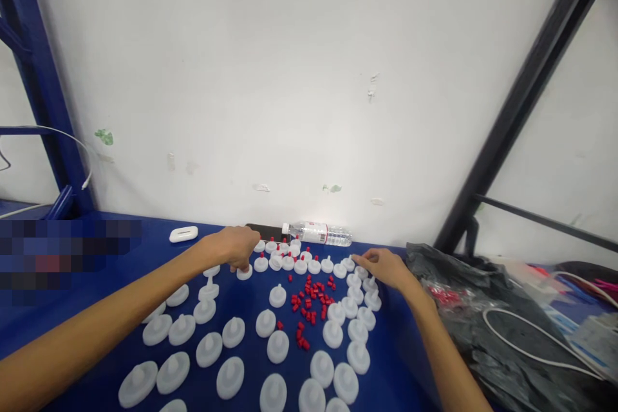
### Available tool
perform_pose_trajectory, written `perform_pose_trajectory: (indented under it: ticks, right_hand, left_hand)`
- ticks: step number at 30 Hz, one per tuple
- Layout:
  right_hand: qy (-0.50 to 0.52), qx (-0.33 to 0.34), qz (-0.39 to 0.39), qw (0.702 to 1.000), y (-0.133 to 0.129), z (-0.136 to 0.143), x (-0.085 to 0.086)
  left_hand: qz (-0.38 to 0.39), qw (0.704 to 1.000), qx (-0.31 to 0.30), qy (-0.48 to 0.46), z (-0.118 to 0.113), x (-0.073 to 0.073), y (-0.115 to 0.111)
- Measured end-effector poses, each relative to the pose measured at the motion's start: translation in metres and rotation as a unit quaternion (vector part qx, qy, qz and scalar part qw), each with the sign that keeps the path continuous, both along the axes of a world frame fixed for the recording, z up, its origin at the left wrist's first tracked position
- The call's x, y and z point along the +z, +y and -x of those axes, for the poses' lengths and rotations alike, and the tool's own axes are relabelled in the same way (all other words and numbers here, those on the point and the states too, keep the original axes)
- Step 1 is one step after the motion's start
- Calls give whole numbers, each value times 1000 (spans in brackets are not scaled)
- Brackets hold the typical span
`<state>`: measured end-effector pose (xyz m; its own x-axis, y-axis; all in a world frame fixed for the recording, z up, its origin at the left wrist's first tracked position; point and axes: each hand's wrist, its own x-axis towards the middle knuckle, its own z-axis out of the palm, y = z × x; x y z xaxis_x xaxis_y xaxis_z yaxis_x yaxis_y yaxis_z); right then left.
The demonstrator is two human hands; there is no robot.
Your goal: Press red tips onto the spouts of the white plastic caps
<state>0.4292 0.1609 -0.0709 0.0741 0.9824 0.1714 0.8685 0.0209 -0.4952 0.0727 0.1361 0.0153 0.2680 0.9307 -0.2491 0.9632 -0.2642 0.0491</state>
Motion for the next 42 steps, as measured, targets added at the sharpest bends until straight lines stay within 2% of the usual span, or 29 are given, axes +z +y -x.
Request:
perform_pose_trajectory:
  ticks: [4,6,8,11,13,16,18,21,26,29,32,34,35,37,39,40,42]
  right_hand:
    - [-30,-49,-94,994,-6,11,14]
    - [-9,-46,-161,986,-11,21,22]
    - [18,-6,-233,972,-19,33,31]
    - [-4,108,-304,947,-36,58,40]
    - [-38,187,-309,932,-47,76,41]
    - [-56,257,-302,916,-58,101,35]
    - [-56,273,-304,911,-58,111,29]
    - [-55,276,-320,905,-53,112,24]
    - [-94,301,-346,884,-47,106,26]
    - [-122,305,-357,874,-44,103,27]
    - [-116,269,-369,882,-35,84,25]
    - [-93,204,-370,902,-26,61,25]
    - [-67,158,-372,912,-23,48,25]
    - [-5,36,-365,930,-16,24,27]
    - [21,-56,-338,939,-12,8,27]
    - [18,-80,-317,945,-10,3,27]
    - [-8,-88,-275,958,-6,-2,22]
  left_hand:
    - [-32,999,-7,-39,3,9,-3]
    - [-70,994,-20,-80,-1,12,-4]
    - [-108,984,-40,-133,-8,11,-4]
    - [-131,967,-73,-204,-25,1,-6]
    - [-134,958,-90,-238,-36,-7,-10]
    - [-146,937,-129,-292,-49,-16,-17]
    - [-155,925,-149,-315,-54,-18,-22]
    - [-165,922,-154,-314,-57,-20,-25]
    - [-189,921,-152,-305,-60,-23,-24]
    - [-156,910,-139,-358,-61,-22,-23]
    - [-28,879,-108,-463,-59,-14,-22]
    - [47,859,-84,-503,-54,-8,-22]
    - [60,860,-80,-501,-51,-6,-22]
    - [37,888,-96,-448,-48,-6,-23]
    - [-3,921,-131,-368,-47,-11,-24]
    - [-13,930,-149,-335,-48,-15,-24]
    - [-9,939,-174,-297,-50,-25,-25]
